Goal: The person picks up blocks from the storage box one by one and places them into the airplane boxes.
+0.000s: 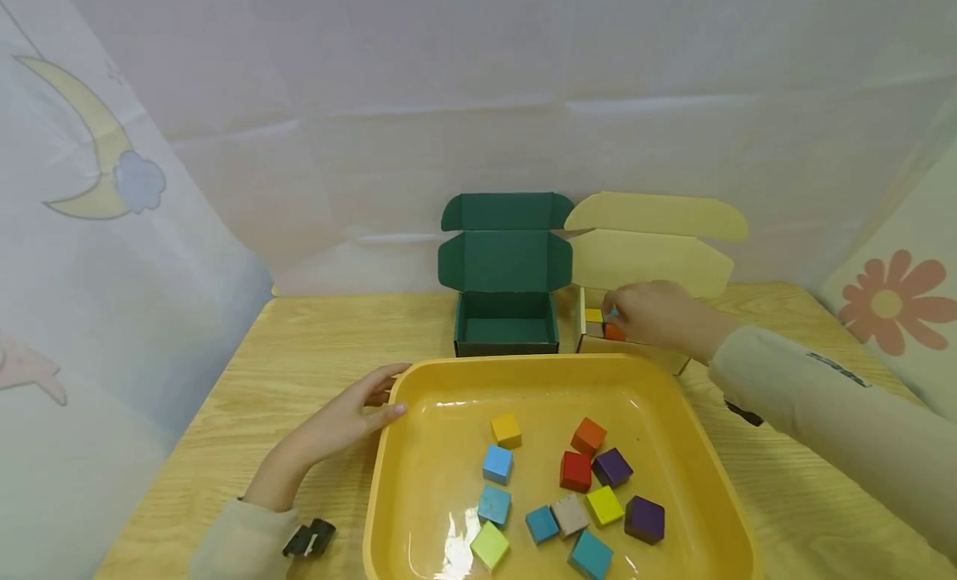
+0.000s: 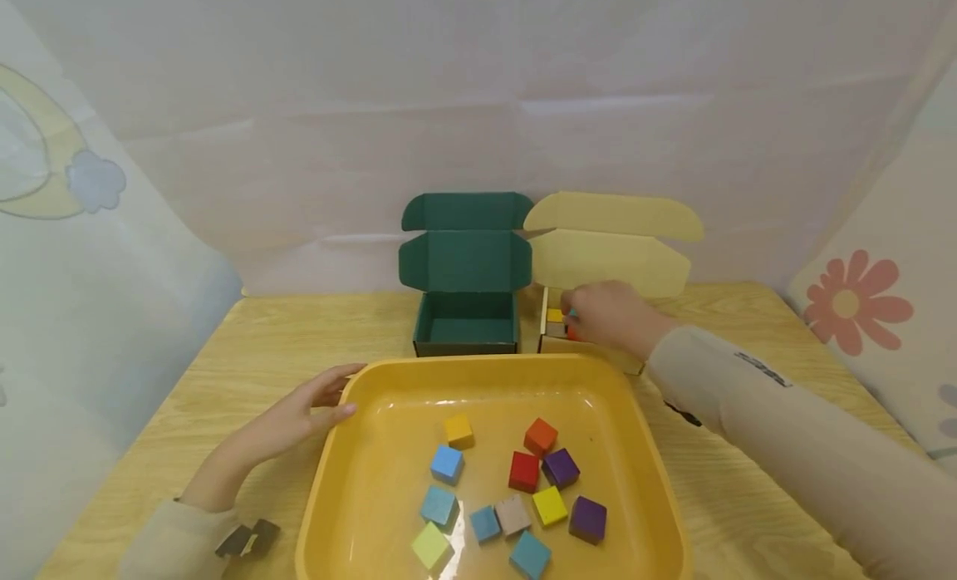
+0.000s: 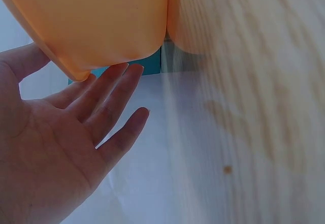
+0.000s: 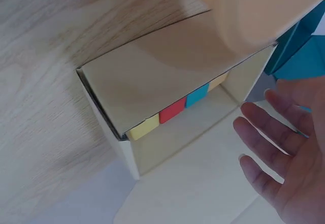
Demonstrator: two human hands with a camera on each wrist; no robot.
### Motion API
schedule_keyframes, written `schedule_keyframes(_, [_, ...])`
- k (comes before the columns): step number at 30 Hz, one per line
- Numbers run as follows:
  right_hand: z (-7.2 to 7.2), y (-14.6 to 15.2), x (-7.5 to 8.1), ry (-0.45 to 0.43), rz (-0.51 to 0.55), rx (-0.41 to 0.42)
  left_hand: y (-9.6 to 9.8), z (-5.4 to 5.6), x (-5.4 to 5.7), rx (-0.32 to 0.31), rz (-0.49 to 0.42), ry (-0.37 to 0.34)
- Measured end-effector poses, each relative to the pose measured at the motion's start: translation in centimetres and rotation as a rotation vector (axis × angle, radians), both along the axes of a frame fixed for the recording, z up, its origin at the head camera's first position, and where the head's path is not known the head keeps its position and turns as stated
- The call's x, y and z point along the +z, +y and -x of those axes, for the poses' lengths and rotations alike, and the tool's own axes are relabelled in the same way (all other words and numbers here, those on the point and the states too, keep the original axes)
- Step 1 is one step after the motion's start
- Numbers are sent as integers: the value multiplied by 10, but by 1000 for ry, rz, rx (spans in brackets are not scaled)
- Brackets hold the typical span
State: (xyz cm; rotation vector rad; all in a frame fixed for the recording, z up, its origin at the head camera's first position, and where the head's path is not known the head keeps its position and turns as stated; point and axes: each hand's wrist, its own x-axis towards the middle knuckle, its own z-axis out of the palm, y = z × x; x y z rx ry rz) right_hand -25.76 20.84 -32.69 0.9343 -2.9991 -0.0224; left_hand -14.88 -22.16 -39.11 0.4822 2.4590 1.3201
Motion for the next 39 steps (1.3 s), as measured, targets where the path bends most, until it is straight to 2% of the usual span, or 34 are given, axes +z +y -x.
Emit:
schedule_keyframes(7, [-29, -10, 9, 64, 29, 52, 0, 0, 0, 4, -4, -6])
schedule_keyframes(14, [-50, -20, 7, 131, 61, 170, -1, -1, 1, 10, 0, -8])
schedule_keyframes(20, [-65, -29, 5, 88, 46, 192, -1, -1, 1, 13, 3, -9])
schedule_keyframes(27, [-81, -38, 0, 148, 28, 280, -1, -1, 0, 25, 12, -9])
schedule_keyframes(31, [-91, -43, -2, 153, 10, 330, -1, 0, 0, 25, 18, -4])
schedule_keyframes(39, [-103, -48, -9, 87, -17, 433, 0, -1, 1, 20, 11, -12])
